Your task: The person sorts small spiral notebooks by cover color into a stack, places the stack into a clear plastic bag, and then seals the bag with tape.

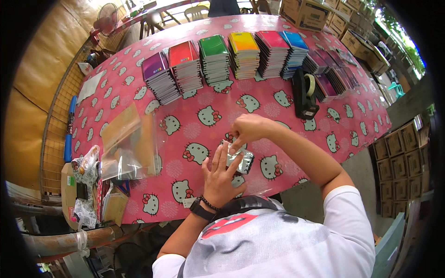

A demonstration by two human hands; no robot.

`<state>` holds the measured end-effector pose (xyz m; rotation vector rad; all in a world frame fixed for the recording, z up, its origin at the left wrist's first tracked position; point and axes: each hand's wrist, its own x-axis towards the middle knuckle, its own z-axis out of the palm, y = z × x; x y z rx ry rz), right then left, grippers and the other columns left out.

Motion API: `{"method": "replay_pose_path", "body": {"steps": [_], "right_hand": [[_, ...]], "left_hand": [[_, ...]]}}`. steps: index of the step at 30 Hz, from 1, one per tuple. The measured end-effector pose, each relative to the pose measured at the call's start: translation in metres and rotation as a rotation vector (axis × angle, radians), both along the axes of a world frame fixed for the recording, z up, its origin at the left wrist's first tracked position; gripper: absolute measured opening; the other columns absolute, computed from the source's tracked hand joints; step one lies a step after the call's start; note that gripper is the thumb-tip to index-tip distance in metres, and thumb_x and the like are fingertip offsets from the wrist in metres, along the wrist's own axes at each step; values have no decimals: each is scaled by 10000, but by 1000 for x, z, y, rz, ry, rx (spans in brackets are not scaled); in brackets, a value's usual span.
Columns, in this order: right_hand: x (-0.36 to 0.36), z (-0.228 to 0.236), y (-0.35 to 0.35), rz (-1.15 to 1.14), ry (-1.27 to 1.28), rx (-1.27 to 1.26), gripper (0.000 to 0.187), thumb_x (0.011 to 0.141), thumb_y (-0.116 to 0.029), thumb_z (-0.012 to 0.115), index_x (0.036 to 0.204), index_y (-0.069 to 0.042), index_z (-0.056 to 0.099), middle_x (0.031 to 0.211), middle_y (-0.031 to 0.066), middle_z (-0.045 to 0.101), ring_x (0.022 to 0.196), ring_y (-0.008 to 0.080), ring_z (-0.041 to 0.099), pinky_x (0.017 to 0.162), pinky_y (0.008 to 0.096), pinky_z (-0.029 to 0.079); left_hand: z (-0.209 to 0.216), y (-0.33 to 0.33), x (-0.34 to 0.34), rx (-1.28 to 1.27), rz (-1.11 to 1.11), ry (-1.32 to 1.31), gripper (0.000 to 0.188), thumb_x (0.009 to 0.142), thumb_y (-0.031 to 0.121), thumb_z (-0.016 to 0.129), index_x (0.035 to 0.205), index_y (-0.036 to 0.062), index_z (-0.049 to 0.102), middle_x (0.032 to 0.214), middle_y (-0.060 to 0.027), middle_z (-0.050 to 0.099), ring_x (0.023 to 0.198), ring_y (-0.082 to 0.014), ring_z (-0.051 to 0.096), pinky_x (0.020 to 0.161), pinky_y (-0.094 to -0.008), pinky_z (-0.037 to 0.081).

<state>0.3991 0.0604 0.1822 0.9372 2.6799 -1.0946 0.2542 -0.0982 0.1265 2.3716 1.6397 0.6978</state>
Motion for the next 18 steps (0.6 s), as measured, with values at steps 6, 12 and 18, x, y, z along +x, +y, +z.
{"method": "replay_pose_path", "body": {"steps": [6,12,18], "right_hand": [[-3,-18,3,5,-5,29,470,609,-415,771,703,15,608,589,123,574,527,208,545,509,337,426],[17,-28,19,20,146,-204,408,694,-396,727,728,-4,620,594,52,549,549,137,496,506,306,388],[19,-139,-18,-414,434,-839,377,746,-399,676,738,-49,537,626,-18,505,539,83,451,465,254,342]], "left_hand": [[18,20,0,18,-82,109,787,527,384,761,1247,263,468,1377,-132,290,1298,-275,241,1012,-556,118],[17,24,0,-1,-109,128,741,525,393,752,1208,278,488,1219,-82,393,1260,-255,288,1007,-586,96],[13,22,-4,61,-148,334,814,580,330,712,1319,248,380,1287,-69,367,1277,-249,270,1026,-590,-17]]}}
